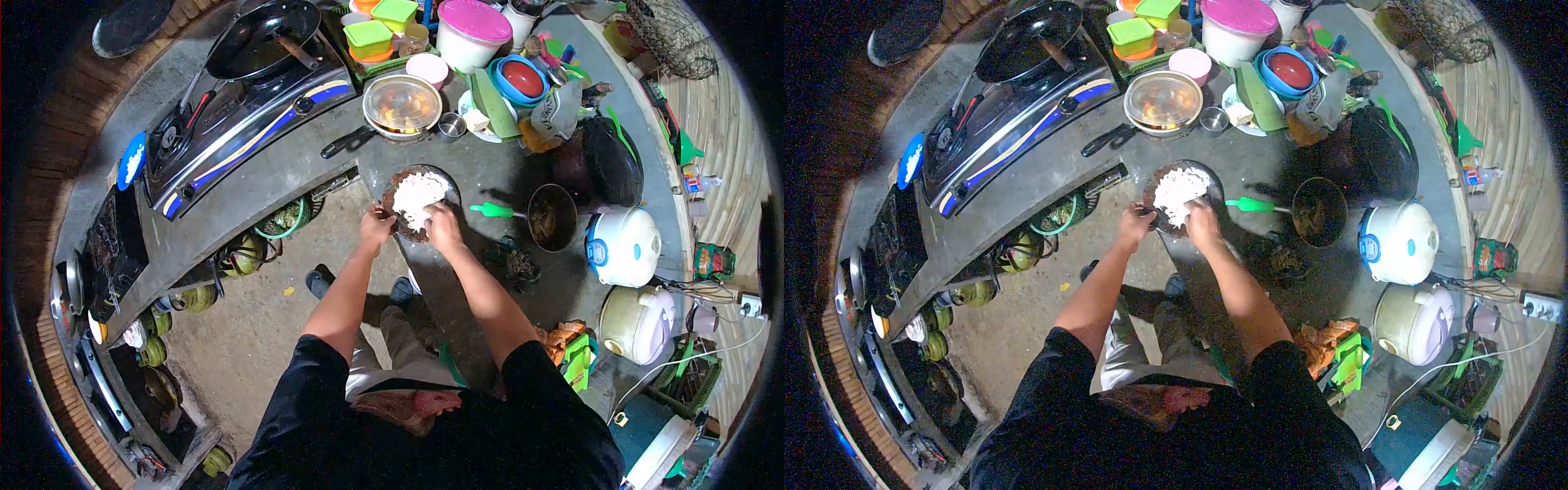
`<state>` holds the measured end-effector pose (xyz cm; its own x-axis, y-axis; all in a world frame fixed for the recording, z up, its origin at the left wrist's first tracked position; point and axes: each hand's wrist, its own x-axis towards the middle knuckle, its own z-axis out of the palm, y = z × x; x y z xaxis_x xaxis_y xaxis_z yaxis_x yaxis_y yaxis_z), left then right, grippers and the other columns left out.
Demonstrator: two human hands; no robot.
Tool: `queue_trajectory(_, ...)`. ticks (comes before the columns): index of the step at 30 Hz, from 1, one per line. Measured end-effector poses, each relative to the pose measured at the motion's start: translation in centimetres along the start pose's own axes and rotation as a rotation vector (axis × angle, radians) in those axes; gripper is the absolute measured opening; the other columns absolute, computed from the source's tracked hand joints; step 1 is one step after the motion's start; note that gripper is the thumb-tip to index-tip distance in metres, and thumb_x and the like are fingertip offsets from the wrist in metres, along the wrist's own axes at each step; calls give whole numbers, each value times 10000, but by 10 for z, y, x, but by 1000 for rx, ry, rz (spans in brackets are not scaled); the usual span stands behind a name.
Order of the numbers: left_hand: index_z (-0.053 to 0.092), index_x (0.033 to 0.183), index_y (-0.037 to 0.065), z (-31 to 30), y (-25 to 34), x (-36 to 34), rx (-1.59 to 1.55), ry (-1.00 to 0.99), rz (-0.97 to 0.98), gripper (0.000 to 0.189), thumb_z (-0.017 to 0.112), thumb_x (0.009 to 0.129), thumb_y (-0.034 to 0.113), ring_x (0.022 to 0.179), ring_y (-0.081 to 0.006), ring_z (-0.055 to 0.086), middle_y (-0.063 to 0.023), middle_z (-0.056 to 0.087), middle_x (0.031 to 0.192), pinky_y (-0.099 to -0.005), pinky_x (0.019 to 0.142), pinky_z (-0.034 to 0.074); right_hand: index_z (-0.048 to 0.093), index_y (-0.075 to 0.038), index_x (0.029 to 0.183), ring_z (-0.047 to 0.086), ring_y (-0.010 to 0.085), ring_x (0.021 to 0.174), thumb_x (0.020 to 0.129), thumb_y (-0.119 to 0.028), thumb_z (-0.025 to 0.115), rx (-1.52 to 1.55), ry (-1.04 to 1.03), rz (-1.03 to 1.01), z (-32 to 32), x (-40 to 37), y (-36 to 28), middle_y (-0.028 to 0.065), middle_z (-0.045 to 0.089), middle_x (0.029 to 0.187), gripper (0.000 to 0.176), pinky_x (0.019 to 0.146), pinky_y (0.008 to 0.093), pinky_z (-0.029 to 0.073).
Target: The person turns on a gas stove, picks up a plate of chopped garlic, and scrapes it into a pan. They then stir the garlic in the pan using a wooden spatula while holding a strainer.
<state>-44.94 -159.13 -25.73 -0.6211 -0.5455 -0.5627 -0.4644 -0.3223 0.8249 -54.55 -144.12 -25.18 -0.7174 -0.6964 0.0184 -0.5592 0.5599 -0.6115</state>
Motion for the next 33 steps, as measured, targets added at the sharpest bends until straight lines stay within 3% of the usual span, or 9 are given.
queue_trajectory(8,424,971,34,6,-8,1,-31,34,10,279,609,763,13,683,-192,598,-106,564,830,-310,511,514,599,2,988,545,331,955,684,-29,638,-2,94,-58,-8,-4,-5,170,578,1003,308,853,384,438)
queue_trajectory(13,414,959,41,10,1,-9,-116,38,-23,262,596,770,22,714,-204,597,-115,557,845,-313,506,517,582,-4,1030,517,332,1001,690,-61,648,-39,35,-3,-14,-9,-11,165,556,1069,351,880,385,421)
queue_trajectory(16,435,1016,38,10,-11,0,-130,22,-61,300,595,762,29,764,-213,600,-121,574,876,-325,565,512,578,0,1037,511,333,1011,693,-68,648,-49,5,-6,-15,-11,-12,165,550,1082,358,886,383,418)
queue_trajectory(18,458,1084,42,11,-24,9,-23,67,133,361,590,748,28,772,-216,600,-127,593,871,-330,628,493,576,3,1038,511,332,1013,694,-67,646,-53,7,-17,-15,-12,-12,164,550,1081,358,887,381,417)
queue_trajectory(19,458,1084,42,10,-24,11,-25,67,133,361,590,748,28,772,-216,600,-127,593,871,-330,628,493,575,7,1039,509,329,1018,698,-69,642,-38,-1,5,-15,-12,-12,164,549,1080,356,890,381,415)
queue_trajectory(21,373,1229,21,6,-20,11,162,-79,39,487,591,794,39,773,-186,580,-129,583,956,-312,657,485,573,11,1040,507,327,1023,702,-70,637,-25,-7,26,-16,-13,-14,164,548,1079,354,893,380,413)
queue_trajectory(25,479,1093,30,7,2,-8,55,-76,73,371,588,739,37,802,-213,600,-145,615,827,-315,685,478,575,8,1030,518,323,1007,716,-69,622,-51,34,-46,-22,-15,-17,163,549,1066,326,884,379,419)
queue_trajectory(27,463,1108,22,3,21,-26,38,-94,-47,366,574,759,24,836,-196,591,-140,615,906,-312,690,481,582,2,1015,523,324,995,719,-67,619,-63,74,-86,-30,-15,-23,160,553,1052,307,875,380,424)
queue_trajectory(33,353,1230,31,-16,48,-56,-237,-189,-68,464,537,806,-8,888,-180,573,-113,568,1079,-299,682,482,626,-15,875,532,305,917,732,-60,599,-10,136,-188,-72,-5,-60,135,580,919,152,816,381,441)
